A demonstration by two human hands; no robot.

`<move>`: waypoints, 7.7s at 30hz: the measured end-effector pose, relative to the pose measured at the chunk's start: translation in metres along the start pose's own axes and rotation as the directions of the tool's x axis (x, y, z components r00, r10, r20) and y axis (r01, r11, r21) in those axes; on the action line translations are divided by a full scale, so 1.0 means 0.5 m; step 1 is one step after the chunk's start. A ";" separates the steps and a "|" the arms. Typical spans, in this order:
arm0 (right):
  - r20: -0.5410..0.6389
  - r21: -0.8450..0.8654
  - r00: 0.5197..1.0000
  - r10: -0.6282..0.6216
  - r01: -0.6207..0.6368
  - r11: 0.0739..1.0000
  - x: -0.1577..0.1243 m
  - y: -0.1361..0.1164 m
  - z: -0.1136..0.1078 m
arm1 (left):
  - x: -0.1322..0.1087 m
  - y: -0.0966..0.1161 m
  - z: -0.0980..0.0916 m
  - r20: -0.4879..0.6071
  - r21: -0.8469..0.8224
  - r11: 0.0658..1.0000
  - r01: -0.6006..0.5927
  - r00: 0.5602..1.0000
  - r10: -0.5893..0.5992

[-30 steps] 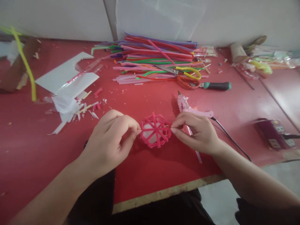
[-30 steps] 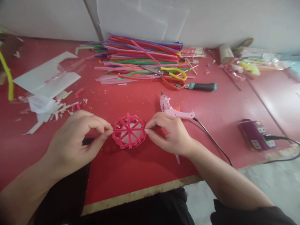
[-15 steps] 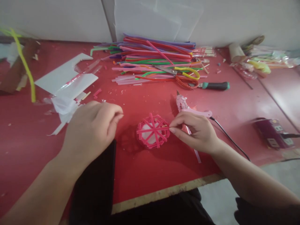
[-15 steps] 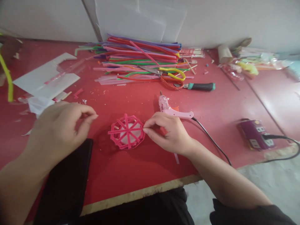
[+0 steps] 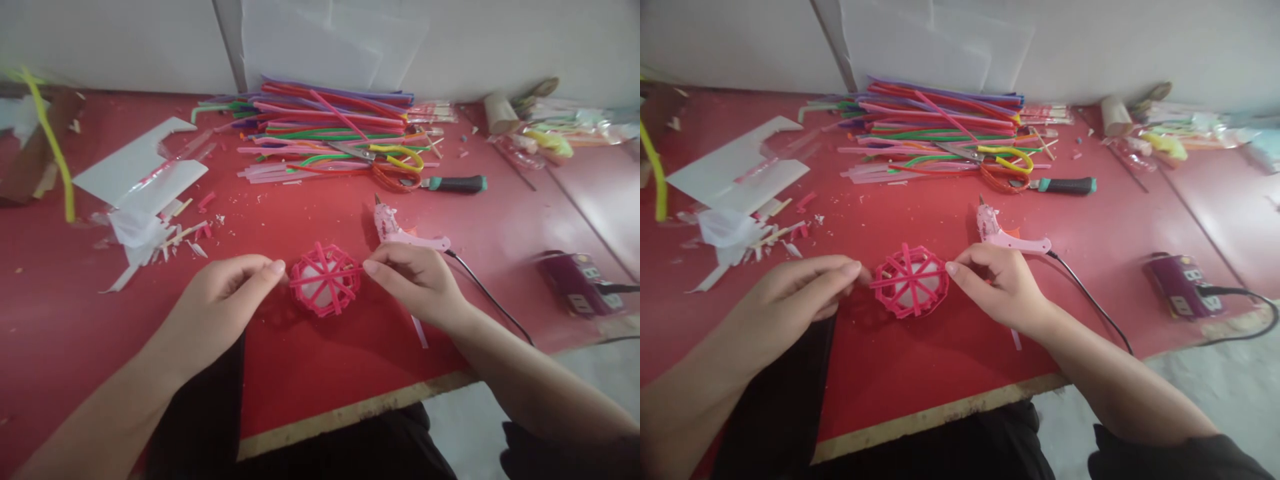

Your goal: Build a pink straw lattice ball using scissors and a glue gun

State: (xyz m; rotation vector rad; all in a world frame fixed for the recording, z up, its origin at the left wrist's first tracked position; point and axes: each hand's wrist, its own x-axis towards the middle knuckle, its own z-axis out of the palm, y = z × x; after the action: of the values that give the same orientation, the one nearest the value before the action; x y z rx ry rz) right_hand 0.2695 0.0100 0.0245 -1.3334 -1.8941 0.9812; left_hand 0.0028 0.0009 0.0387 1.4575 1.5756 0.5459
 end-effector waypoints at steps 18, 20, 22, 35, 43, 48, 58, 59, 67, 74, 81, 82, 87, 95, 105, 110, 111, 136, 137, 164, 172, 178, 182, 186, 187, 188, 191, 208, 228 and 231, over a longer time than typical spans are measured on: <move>0.097 0.244 0.948 0.303 -0.318 0.916 0.006 -0.007 0.016 | -0.002 0.023 0.040 0.138 -0.141 0.979 0.145 0.982 -0.126; 0.115 0.262 0.940 0.321 -0.340 0.903 0.005 -0.006 0.017 | -0.003 0.019 0.041 0.157 -0.160 0.974 0.161 0.978 -0.136; 0.148 0.277 0.929 0.339 -0.368 0.887 0.005 -0.004 0.017 | -0.003 0.013 0.041 0.172 -0.171 0.973 0.157 0.977 -0.128; 0.188 0.297 0.954 0.233 -0.281 0.913 0.008 -0.004 0.013 | -0.014 0.012 0.027 0.605 -0.108 0.973 0.202 0.791 -0.097; 0.101 0.320 0.988 0.120 -0.147 0.936 0.006 -0.009 0.009 | -0.011 0.016 0.003 0.375 -0.040 0.999 0.002 0.927 0.013; -0.028 0.180 0.994 -0.103 0.106 0.978 -0.005 -0.007 0.011 | -0.004 0.007 0.030 -0.007 -0.139 0.973 -0.184 0.983 0.185; 0.097 -0.211 0.731 -0.675 0.678 0.704 -0.007 -0.004 0.000 | 0.008 -0.017 0.060 0.205 -0.264 0.937 -0.228 0.936 0.286; 0.104 -0.215 0.726 -0.680 0.684 0.697 -0.007 -0.003 0.000 | 0.009 -0.019 0.059 0.220 -0.250 0.938 -0.238 0.930 0.295; 0.170 -0.205 0.679 -0.714 0.733 0.649 -0.005 -0.003 -0.002 | 0.003 -0.011 0.056 0.298 -0.275 0.935 -0.225 0.904 0.305; 0.184 -0.226 0.660 -0.728 0.750 0.622 -0.004 -0.005 -0.002 | -0.004 0.003 0.057 0.326 -0.333 0.930 -0.155 0.907 0.267; 0.173 -0.248 0.660 -0.731 0.747 0.617 -0.007 -0.004 0.001 | -0.001 0.003 0.059 0.323 -0.394 0.907 -0.146 0.902 0.286; 0.167 -0.249 0.657 -0.735 0.749 0.613 -0.007 -0.004 0.002 | -0.001 0.003 0.060 0.317 -0.395 0.907 -0.148 0.905 0.285; 0.161 -0.269 0.657 -0.737 0.747 0.608 -0.006 -0.005 0.005 | -0.001 0.001 0.063 0.313 -0.395 0.908 -0.139 0.909 0.276; 0.162 -0.248 0.668 -0.727 0.740 0.625 -0.007 -0.004 0.007 | 0.003 -0.004 0.063 0.323 -0.406 0.904 -0.134 0.904 0.280; 0.163 -0.237 0.679 -0.716 0.731 0.640 -0.007 -0.001 0.009 | 0.001 -0.005 0.062 0.315 -0.414 0.900 -0.140 0.905 0.286; 0.166 -0.225 0.679 -0.715 0.732 0.642 -0.007 -0.002 0.009 | 0.001 -0.004 0.063 0.315 -0.428 0.895 -0.128 0.906 0.281; 0.165 -0.225 0.678 -0.716 0.733 0.642 -0.007 -0.002 0.009 | 0.001 -0.004 0.063 0.318 -0.428 0.895 -0.127 0.906 0.281; -0.348 0.008 0.842 -0.412 0.442 0.897 -0.011 0.012 -0.006 | -0.007 -0.020 0.038 0.243 -0.189 0.946 -0.265 0.920 0.307; -0.379 0.002 0.836 -0.397 0.430 0.903 -0.010 0.014 -0.011 | -0.007 -0.024 0.035 0.263 -0.134 0.948 -0.287 0.913 0.314; -0.108 0.321 0.965 -0.238 0.261 0.910 -0.021 0.014 -0.019 | 0.003 -0.020 0.058 0.129 -0.519 0.795 -0.314 0.891 0.436; -0.017 -0.077 0.916 -0.401 0.399 0.914 -0.024 -0.005 0.021 | -0.009 -0.022 0.052 0.265 -0.529 0.820 -0.218 0.875 0.405; -0.068 -0.208 0.897 -0.437 0.415 0.886 -0.019 -0.010 0.021 | -0.005 -0.023 0.078 0.160 -0.404 0.853 -0.331 0.893 0.421; 0.100 -0.145 0.828 -0.552 0.561 0.815 -0.018 -0.010 0.021 | 0.010 -0.014 0.079 -0.051 -0.473 0.797 -0.376 0.915 0.401; 0.165 -0.092 0.787 -0.594 0.612 0.785 -0.017 -0.005 0.017 | 0.010 -0.015 0.067 0.040 -0.493 0.816 -0.301 0.929 0.367; 0.190 -0.083 0.776 -0.602 0.623 0.777 -0.017 -0.004 0.016 | 0.010 -0.018 0.067 0.063 -0.458 0.839 -0.294 0.931 0.360; 0.227 -0.074 0.762 -0.607 0.635 0.769 -0.018 -0.004 0.016 | 0.010 -0.023 0.068 0.081 -0.414 0.863 -0.290 0.932 0.352; 0.371 -0.050 0.722 -0.583 0.643 0.764 -0.021 -0.010 0.016 | 0.011 -0.034 0.074 0.033 -0.369 0.888 -0.274 0.951 0.307; -0.371 -0.512 0.893 -0.257 0.034 0.858 0.005 0.064 -0.100 | 0.010 -0.017 0.066 -0.050 -0.721 0.679 -0.135 0.988 0.144; -0.122 -0.010 0.985 -0.124 0.123 0.992 -0.011 0.027 -0.035 | 0.025 -0.031 0.067 0.059 -0.675 0.726 -0.132 0.971 0.231; -0.109 0.045 0.982 -0.153 0.159 0.986 -0.012 0.027 -0.032 | 0.025 -0.025 0.066 0.066 -0.683 0.720 -0.120 0.972 0.224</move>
State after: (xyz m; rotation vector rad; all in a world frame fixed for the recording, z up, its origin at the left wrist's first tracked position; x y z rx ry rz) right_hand 0.2914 0.0107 0.0212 -1.1630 -1.8483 0.8596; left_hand 0.0244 0.0022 0.0082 1.0381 0.9569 0.9841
